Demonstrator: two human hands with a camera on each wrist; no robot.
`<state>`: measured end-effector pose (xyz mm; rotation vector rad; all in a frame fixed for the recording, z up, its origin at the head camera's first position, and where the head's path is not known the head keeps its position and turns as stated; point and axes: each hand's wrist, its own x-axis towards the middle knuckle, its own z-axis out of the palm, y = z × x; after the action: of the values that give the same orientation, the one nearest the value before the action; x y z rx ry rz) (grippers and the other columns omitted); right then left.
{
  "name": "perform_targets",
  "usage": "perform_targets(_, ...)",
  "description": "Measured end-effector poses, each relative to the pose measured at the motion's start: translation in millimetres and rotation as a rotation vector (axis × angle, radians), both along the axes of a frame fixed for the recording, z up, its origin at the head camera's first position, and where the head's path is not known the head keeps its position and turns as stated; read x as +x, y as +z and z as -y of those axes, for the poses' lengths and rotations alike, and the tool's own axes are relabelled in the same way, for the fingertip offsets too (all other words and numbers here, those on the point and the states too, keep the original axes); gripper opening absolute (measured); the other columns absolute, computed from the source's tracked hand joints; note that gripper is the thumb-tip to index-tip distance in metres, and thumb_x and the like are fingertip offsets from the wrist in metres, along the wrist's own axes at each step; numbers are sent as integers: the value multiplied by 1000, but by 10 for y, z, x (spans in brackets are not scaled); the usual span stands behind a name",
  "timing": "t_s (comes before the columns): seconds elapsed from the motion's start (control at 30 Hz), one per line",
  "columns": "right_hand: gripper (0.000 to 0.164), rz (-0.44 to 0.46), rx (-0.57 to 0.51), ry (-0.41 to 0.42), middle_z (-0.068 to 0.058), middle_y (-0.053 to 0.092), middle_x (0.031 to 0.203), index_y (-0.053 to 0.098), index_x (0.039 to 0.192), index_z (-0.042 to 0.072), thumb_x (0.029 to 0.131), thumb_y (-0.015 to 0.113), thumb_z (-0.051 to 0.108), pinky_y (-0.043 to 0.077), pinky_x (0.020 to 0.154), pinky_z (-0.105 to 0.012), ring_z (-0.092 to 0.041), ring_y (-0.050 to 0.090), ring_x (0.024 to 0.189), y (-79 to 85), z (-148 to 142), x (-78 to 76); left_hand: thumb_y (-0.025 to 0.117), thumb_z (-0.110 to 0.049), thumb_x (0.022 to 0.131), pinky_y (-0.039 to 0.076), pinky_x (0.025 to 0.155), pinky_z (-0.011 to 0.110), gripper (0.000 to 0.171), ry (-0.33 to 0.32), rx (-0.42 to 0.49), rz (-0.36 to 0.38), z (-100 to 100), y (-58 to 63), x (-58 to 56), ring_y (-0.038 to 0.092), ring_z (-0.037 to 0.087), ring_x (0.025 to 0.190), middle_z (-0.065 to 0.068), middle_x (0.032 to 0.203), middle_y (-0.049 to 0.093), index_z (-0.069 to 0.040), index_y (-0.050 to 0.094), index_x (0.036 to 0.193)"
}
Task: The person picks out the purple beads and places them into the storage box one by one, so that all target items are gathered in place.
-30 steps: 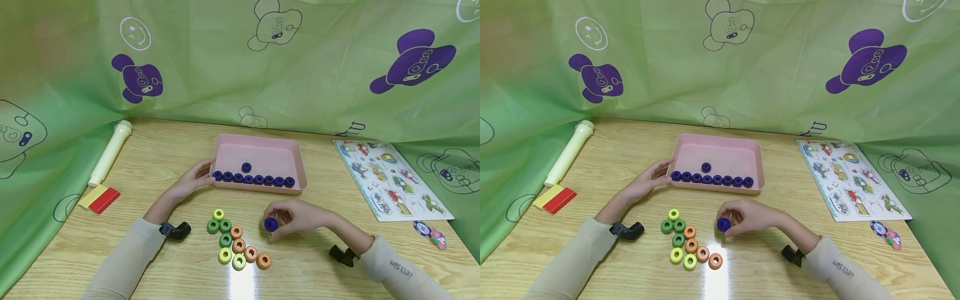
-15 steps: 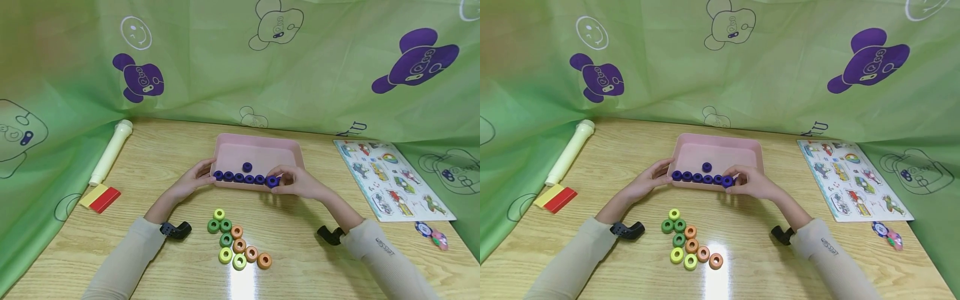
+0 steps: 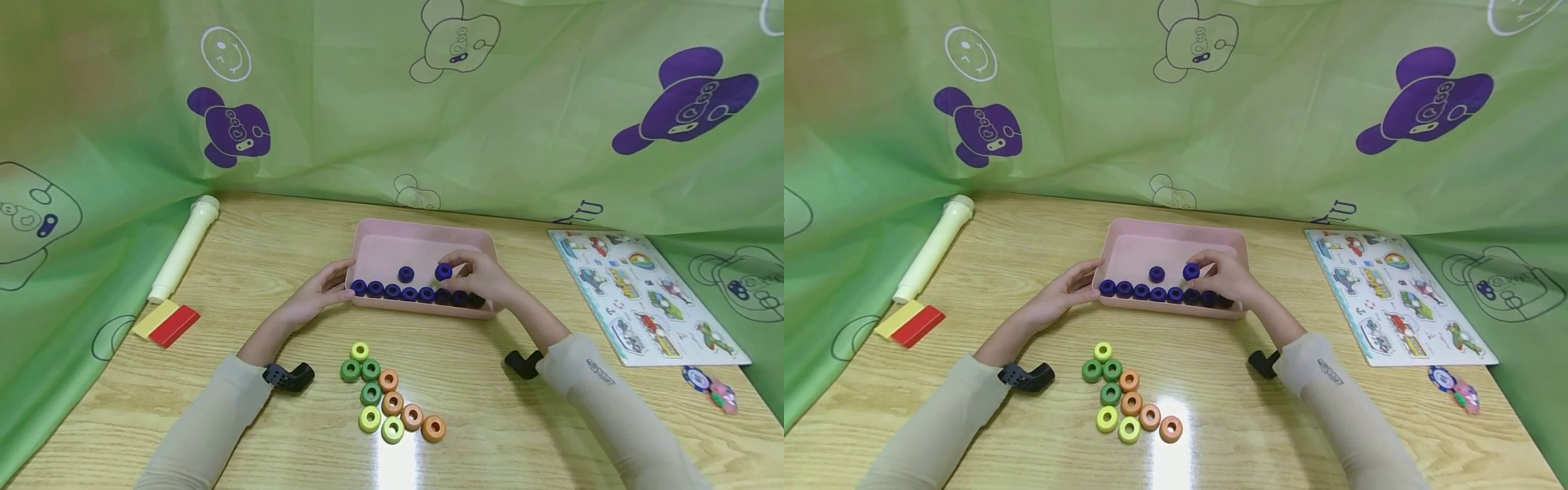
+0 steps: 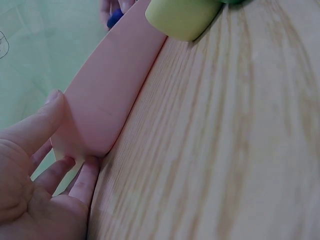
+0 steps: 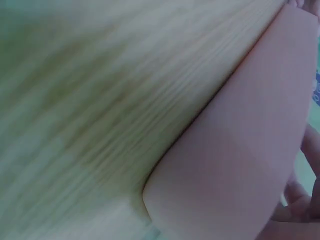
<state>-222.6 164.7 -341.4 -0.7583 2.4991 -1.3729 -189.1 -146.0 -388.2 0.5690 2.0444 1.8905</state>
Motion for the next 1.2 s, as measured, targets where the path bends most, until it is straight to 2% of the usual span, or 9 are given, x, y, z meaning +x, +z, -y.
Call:
perform_targets(0.1, 35, -3, 3, 6, -19, 54, 92, 54, 101, -7, 69, 66, -2, 46, 59, -26, -30, 54, 70, -119, -30, -116, 52, -8, 84, 21, 96, 41, 58, 2, -6, 0, -1, 1, 7, 20, 31, 121, 17, 134, 20, -6, 21, 133)
perform_targets(0.23, 34, -4, 61, -15, -16, 57, 89, 57, 97, -5, 67, 69, 3, 47, 62, -26, -28, 54, 78, -263, -73, -250, 52, -7, 84, 21, 96, 41, 58, 0, -3, -2, -8, 4, 12, 20, 31, 121, 17, 134, 20, -5, 21, 133)
perform_targets(0.47, 32, -19, 174, -42, -13, 59, 83, 60, 92, -3, 64, 72, 5, 47, 62, -27, -25, 55, 76, -310, -76, -318, 52, -7, 84, 21, 96, 41, 58, -3, 2, 4, -15, 1, 18, 20, 30, 121, 16, 134, 20, -6, 21, 133)
perform_targets(0.6, 33, -14, 248, -40, -11, 59, 79, 61, 93, -1, 63, 73, 9, 45, 63, -29, -22, 53, 75, -291, -79, -302, 52, -7, 84, 20, 96, 41, 58, -7, 8, 6, -24, -8, 8, 20, 30, 121, 15, 135, 20, -6, 21, 133)
perform_targets(0.73, 34, 10, 278, -52, -11, 59, 82, 60, 95, 1, 64, 72, 8, 46, 64, -29, -22, 54, 77, -276, -86, -288, 52, -7, 84, 21, 96, 41, 58, -15, 13, 5, -38, -11, -2, 20, 31, 121, 16, 135, 19, -6, 21, 133)
perform_targets(0.93, 39, 89, 164, -73, -18, 55, 88, 54, 101, -5, 66, 70, 3, 48, 63, -29, -26, 55, 78, -230, -152, -253, 52, -8, 84, 21, 95, 41, 58, -20, 20, 5, -58, -17, -20, 20, 31, 121, 16, 135, 18, -5, 21, 133)
perform_targets(1.03, 40, 120, 142, -98, -17, 52, 91, 52, 106, -4, 71, 66, 8, 46, 63, -30, -26, 54, 78, -158, -226, -183, 53, -8, 83, 21, 95, 41, 58, -9, 4, 7, -46, -14, -18, 20, 30, 121, 15, 135, 19, -6, 22, 133)
perform_targets(1.13, 41, 99, 173, -139, -11, 53, 94, 52, 109, 2, 76, 63, 23, 44, 62, -32, -24, 52, 78, -45, -334, -62, 55, -15, 82, 25, 94, 40, 60, 15, -39, -11, 1, -67, -43, 24, 28, 119, 12, 135, 22, -8, 24, 133)
perform_targets(1.2, 38, 2, 208, -158, -9, 55, 93, 53, 108, 5, 78, 61, 28, 44, 60, -32, -21, 53, 76, 44, -444, 43, 56, -19, 82, 27, 93, 42, 60, 25, -93, -41, 53, -73, -52, 26, 29, 119, 11, 135, 23, -11, 25, 133)
